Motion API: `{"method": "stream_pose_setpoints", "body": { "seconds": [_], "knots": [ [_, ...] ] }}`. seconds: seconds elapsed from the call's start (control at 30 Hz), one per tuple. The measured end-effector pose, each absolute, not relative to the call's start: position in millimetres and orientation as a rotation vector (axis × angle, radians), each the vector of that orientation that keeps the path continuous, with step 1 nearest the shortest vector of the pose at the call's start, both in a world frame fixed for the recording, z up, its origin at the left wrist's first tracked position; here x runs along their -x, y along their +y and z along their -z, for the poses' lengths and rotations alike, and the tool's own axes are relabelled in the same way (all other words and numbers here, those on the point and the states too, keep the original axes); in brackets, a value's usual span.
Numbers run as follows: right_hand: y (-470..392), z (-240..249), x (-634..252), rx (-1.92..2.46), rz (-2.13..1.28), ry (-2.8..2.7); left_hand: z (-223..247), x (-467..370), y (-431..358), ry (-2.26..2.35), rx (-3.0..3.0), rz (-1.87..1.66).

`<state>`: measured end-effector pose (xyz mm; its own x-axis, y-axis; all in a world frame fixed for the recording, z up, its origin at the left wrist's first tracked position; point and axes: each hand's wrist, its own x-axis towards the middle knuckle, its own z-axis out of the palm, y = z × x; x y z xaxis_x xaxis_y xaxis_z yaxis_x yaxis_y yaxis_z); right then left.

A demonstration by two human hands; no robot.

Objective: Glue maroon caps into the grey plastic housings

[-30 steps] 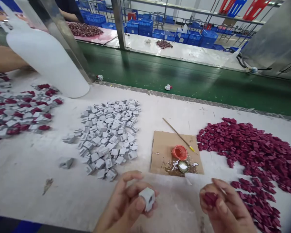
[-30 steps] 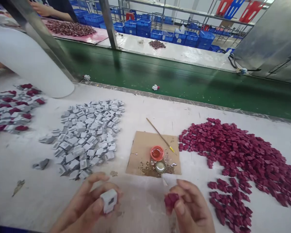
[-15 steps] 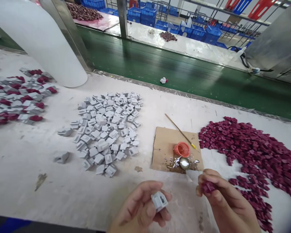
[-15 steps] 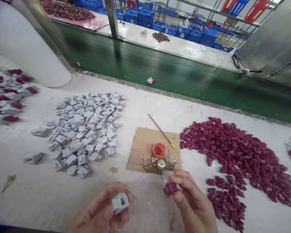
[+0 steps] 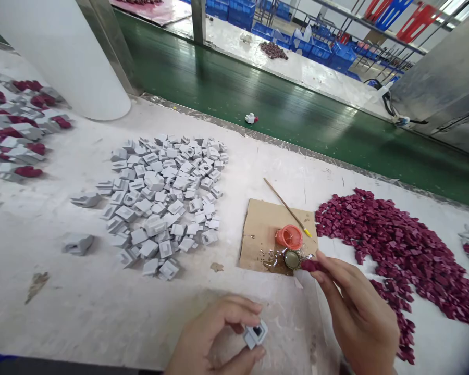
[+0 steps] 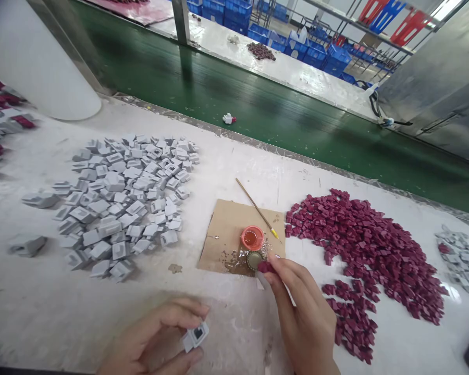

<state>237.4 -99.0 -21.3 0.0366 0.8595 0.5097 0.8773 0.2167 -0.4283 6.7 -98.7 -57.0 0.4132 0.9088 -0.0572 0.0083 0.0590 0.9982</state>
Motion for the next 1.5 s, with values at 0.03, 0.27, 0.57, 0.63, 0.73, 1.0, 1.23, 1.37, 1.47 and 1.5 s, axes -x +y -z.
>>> {"method": "stream_pose_setpoints", "body": {
  "seconds": [0.03, 0.27, 0.57, 0.63, 0.73, 1.0, 1.23, 1.37, 1.47, 1.5],
  "knots": [
    [-97, 21, -237, 1.621, 0.091, -1.842, 59, -8, -99, 0.941, -1.447, -0.870],
    [-88, 25, -235, 1.595, 0.159, -2.021, 68, -21, -103, 1.008, -1.897, -0.910],
    [-108, 22, -219, 1.640, -0.012, -1.727, 62, -25, -93, 1.195, -2.005, -1.037],
    [-120, 24, -206, 1.622, -0.183, -1.571, 61, -26, -95, 1.229, -1.999, -0.984],
    [-132, 30, -191, 1.476, -0.400, -1.638, 62, -27, -98, 1.224, -1.989, -0.933],
    [-137, 49, -180, 1.442, -0.411, -1.701, 62, -28, -98, 1.208, -1.984, -0.932],
    [-129, 42, -174, 1.395, -0.415, -1.755, 59, -27, -99, 1.204, -1.986, -0.887],
    [-125, 40, -171, 1.400, -0.464, -1.758, 60, -28, -98, 1.226, -2.022, -0.892],
    [-127, 40, -176, 1.385, -0.523, -1.835, 62, -25, -98, 1.193, -2.063, -0.897],
    [-129, 39, -182, 1.408, -0.513, -1.857, 61, -21, -97, 1.165, -2.067, -0.883]
  ]
}}
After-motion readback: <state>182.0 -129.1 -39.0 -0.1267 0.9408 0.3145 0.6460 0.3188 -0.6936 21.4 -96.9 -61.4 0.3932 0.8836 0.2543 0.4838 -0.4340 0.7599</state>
